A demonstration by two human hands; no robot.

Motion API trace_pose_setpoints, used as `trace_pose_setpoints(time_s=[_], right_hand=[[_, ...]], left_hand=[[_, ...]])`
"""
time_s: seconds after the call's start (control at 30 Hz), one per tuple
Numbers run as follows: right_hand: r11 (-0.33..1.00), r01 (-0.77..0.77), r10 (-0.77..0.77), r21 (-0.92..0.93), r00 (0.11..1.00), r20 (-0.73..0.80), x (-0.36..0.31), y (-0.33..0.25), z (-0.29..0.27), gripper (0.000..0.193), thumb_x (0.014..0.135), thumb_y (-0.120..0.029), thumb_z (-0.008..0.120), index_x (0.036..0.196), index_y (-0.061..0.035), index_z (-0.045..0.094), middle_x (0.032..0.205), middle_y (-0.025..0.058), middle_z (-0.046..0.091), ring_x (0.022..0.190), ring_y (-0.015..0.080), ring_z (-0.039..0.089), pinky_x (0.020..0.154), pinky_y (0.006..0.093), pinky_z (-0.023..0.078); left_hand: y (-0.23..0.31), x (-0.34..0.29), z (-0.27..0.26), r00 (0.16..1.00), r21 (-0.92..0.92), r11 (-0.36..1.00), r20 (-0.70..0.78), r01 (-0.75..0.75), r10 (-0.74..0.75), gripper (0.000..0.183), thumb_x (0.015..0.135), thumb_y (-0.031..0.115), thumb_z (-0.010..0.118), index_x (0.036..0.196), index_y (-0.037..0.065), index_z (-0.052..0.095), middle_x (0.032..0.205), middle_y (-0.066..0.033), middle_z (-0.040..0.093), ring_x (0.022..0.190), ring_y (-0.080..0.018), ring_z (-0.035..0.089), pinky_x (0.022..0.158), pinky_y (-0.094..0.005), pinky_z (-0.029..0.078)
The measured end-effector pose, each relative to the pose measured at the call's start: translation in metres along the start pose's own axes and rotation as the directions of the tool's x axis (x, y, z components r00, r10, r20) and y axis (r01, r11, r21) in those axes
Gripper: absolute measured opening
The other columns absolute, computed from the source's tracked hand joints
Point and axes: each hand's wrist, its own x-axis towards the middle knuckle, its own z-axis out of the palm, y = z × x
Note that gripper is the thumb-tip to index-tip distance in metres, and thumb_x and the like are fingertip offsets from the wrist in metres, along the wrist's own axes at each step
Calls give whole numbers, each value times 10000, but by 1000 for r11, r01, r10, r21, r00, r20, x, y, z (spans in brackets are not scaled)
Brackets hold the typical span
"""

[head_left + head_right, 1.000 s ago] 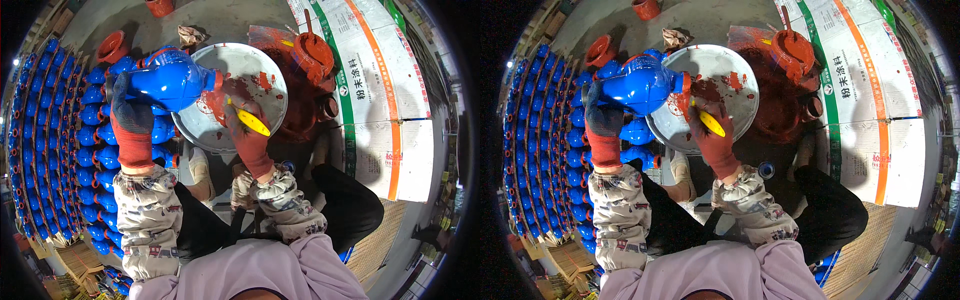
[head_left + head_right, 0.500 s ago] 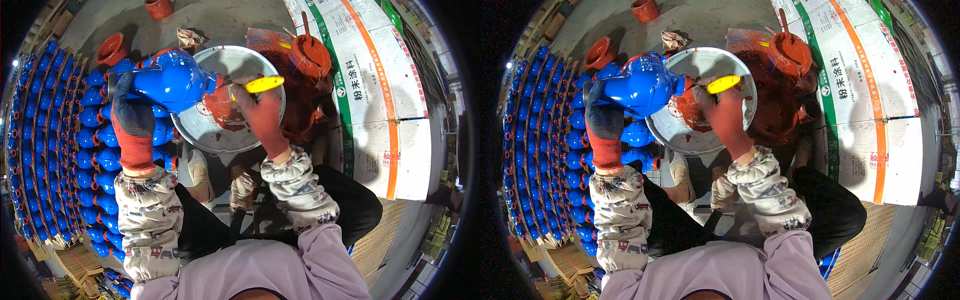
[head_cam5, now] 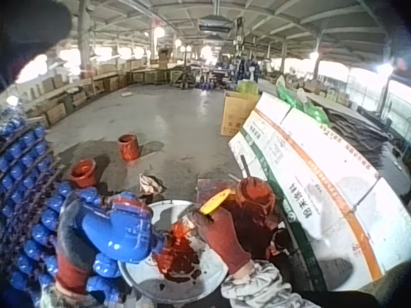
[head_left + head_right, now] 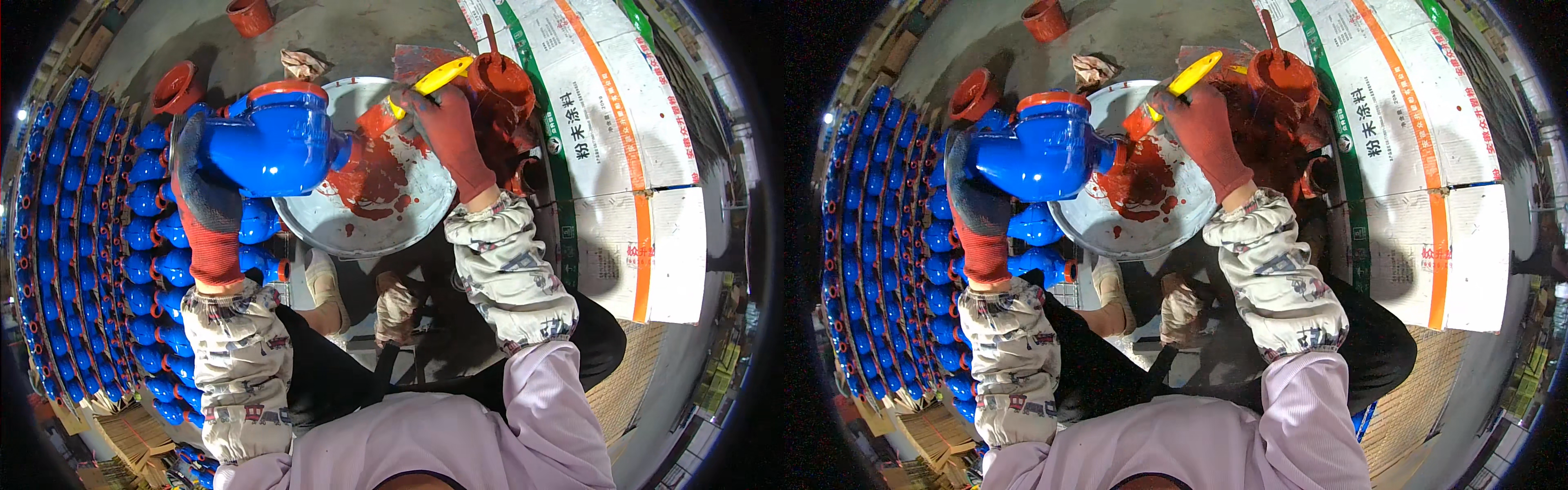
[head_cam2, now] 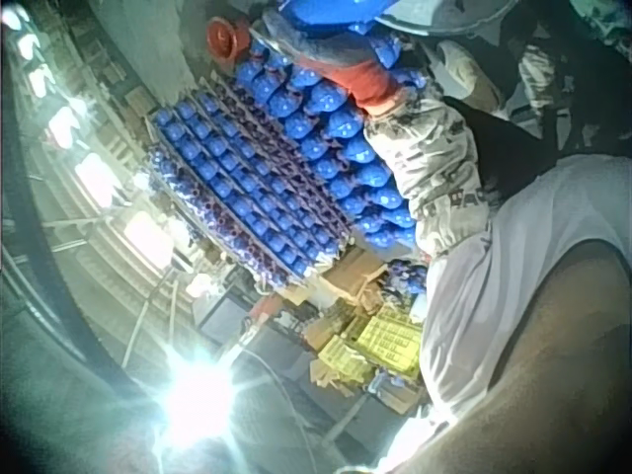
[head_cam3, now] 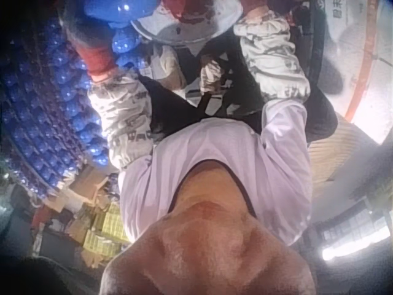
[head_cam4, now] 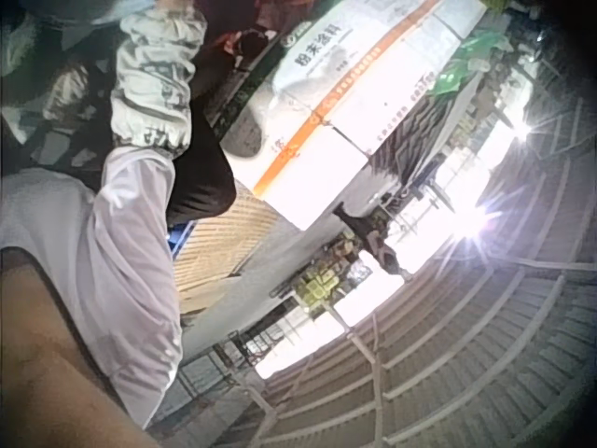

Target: The person paints the rims of blue pipe fittings using a paintbrush dipped in red paint and arranges the painted fittings into rows on a metal grid.

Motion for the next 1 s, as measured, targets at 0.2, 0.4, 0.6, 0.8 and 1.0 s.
trace_pose_setpoints(time_s=[0.2,0.4,0.6,0.8,1.0], right_hand=[[987,14,-13,161,1000,-6,-11,10,-2,194,837,-135,673,949,24,664,799,112,687,716,174,656,656,306,503],[983,60,-65,171,998,25,-18,21,14,201,827,-131,679,966,12,662,820,119,690,735,203,667,671,328,509],[989,141,-140,-52,990,20,-33,19,16,151,870,-60,603,994,21,631,824,71,660,712,142,626,645,281,498],[980,64,-67,191,998,10,-69,9,11,150,879,3,571,1014,31,631,886,75,669,721,123,653,589,242,543],[924,52,53,378,964,-260,-115,-4,40,132,878,-5,617,1010,-1,615,820,63,667,729,123,626,668,257,499]], left_hand=[[2,4,-5,969,230,944,132,-235,209,488,797,51,637,1268,-16,529,1302,-160,550,1177,-281,532,1030,-392,406],[4,6,-7,879,-681,561,305,470,-367,538,913,255,518,1387,24,411,1366,-188,487,1249,-306,487,1055,-483,384],[1,9,-10,806,-779,359,297,515,-512,521,888,164,543,1383,49,427,1323,-171,523,1192,-311,536,1035,-478,412],[7,11,-6,851,-751,448,289,485,-438,486,885,163,531,1347,33,456,1290,-164,544,1171,-298,545,1026,-459,421],[9,10,0,869,-713,556,153,427,-471,405,898,171,522,1272,16,513,1267,-146,557,1140,-260,552,987,-409,446]])
